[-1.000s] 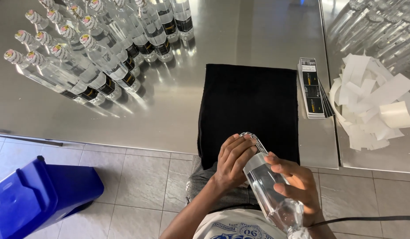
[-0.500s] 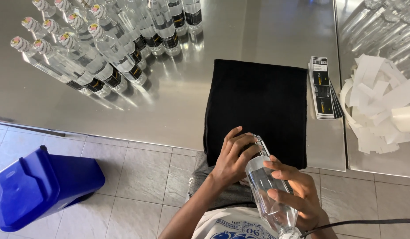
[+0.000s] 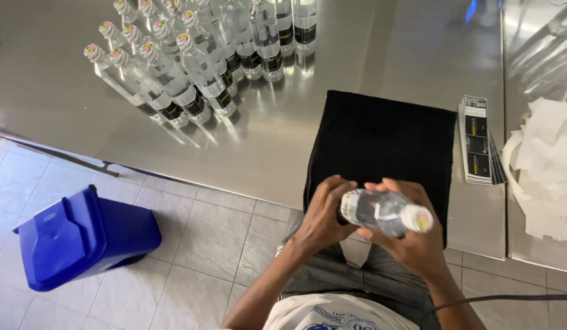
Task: Manually applying adhesive labels to clear plastic bottles on a stainless steel workbench.
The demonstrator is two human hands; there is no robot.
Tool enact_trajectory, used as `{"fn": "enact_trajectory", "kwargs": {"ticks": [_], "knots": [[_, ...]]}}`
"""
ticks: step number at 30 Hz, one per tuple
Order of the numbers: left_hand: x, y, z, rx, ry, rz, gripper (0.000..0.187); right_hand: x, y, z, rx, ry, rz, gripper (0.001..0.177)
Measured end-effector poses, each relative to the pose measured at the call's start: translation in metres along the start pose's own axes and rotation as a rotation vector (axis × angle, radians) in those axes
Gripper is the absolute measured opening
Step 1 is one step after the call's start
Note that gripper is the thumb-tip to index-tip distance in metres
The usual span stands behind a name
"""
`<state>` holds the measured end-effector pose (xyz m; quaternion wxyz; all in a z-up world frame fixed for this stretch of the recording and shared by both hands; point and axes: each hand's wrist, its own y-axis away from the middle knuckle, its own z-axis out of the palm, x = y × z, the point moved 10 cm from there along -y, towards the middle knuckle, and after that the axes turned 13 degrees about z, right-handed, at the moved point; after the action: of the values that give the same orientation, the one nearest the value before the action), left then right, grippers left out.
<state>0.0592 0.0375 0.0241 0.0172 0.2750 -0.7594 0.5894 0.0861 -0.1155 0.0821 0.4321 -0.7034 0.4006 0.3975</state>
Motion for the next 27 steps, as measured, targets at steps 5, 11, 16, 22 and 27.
{"fn": "enact_trajectory", "kwargs": {"ticks": [5,11,16,22,27], "knots": [[-0.065,0.011,-0.043,0.062,-0.171,-0.301,0.077,0.006,-0.047,0.036,0.018,0.050,0.122,0.109],[-0.184,0.035,-0.106,0.092,-0.411,-0.630,0.084,0.004,-0.028,0.028,-0.180,-0.018,0.189,0.095],[-0.279,0.057,-0.126,0.181,-0.359,-0.966,0.130,0.059,0.015,-0.027,-0.071,0.105,0.498,0.079],[-0.359,0.026,-0.095,0.043,-0.379,-0.873,0.123,0.102,0.058,-0.084,0.125,0.113,0.635,0.070],[-0.348,-0.009,-0.066,-0.047,-0.365,-0.777,0.119,0.113,0.072,-0.098,0.191,0.116,0.649,0.061]]}}
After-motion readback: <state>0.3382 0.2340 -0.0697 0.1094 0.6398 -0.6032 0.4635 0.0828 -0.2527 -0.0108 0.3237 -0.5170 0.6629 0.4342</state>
